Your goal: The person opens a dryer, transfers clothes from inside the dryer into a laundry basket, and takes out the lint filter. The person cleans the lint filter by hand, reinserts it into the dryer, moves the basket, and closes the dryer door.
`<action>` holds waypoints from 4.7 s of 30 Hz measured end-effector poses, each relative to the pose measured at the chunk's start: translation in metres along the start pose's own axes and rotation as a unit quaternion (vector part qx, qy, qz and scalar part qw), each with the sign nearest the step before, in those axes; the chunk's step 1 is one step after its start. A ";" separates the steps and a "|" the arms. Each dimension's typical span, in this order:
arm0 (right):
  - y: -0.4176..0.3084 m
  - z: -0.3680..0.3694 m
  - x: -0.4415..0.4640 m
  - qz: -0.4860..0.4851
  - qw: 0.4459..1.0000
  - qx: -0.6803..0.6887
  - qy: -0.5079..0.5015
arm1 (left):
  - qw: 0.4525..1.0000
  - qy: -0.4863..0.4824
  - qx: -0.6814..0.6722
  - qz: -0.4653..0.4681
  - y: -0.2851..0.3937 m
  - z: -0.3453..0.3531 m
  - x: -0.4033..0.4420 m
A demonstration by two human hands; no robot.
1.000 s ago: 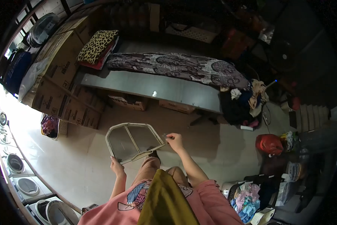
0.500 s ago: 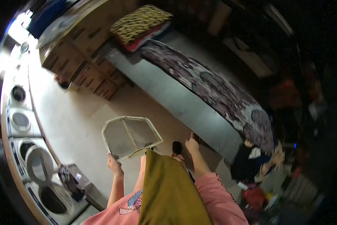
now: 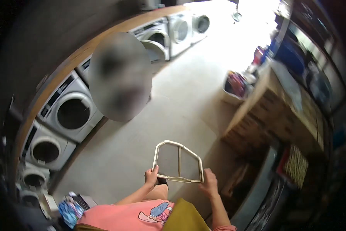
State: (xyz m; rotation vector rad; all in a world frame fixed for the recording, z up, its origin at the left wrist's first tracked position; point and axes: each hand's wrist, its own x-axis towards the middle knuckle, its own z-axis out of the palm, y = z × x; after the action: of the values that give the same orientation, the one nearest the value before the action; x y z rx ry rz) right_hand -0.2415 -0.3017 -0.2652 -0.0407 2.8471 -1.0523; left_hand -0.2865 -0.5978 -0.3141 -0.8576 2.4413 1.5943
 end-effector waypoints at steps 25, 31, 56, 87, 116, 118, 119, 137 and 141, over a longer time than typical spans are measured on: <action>-0.227 0.168 0.571 -0.420 0.864 -0.207 -0.185 | 0.931 0.054 -0.309 -0.185 0.077 -0.115 0.372; -0.319 0.194 0.747 -0.525 0.819 -0.162 -0.169 | 0.927 0.228 -0.226 -0.191 0.064 -0.122 0.419; -0.534 0.468 1.182 -0.560 0.764 -0.229 -0.225 | 0.859 0.289 -0.352 -0.233 0.062 -0.139 0.703; -0.467 0.678 1.215 -0.526 0.793 -0.266 -0.155 | 0.755 0.409 -0.437 -0.268 0.003 -0.042 0.870; -0.064 0.470 1.146 0.117 0.971 -0.106 -0.181 | 0.799 0.290 -0.272 -0.452 -0.070 -0.126 0.910; -0.069 0.424 1.119 0.166 0.967 -0.090 -0.169 | 0.821 0.287 -0.227 -0.438 -0.038 -0.137 0.905; -0.066 0.400 1.103 0.158 0.972 -0.086 -0.152 | 0.832 0.289 -0.229 -0.416 -0.030 -0.141 0.905; 0.013 0.109 0.741 0.437 0.849 0.153 0.255 | 0.986 -0.064 -0.143 -0.054 0.242 -0.015 0.934; 0.049 0.072 0.707 0.467 0.801 0.171 0.333 | 0.981 -0.179 -0.077 -0.008 0.367 0.080 0.907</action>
State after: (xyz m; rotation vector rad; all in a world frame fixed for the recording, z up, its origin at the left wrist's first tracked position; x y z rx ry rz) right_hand -0.9358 -0.3549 -0.4148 1.8558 2.4110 -1.4079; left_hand -1.2477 -0.7827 -0.3940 -0.5459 2.0819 1.7705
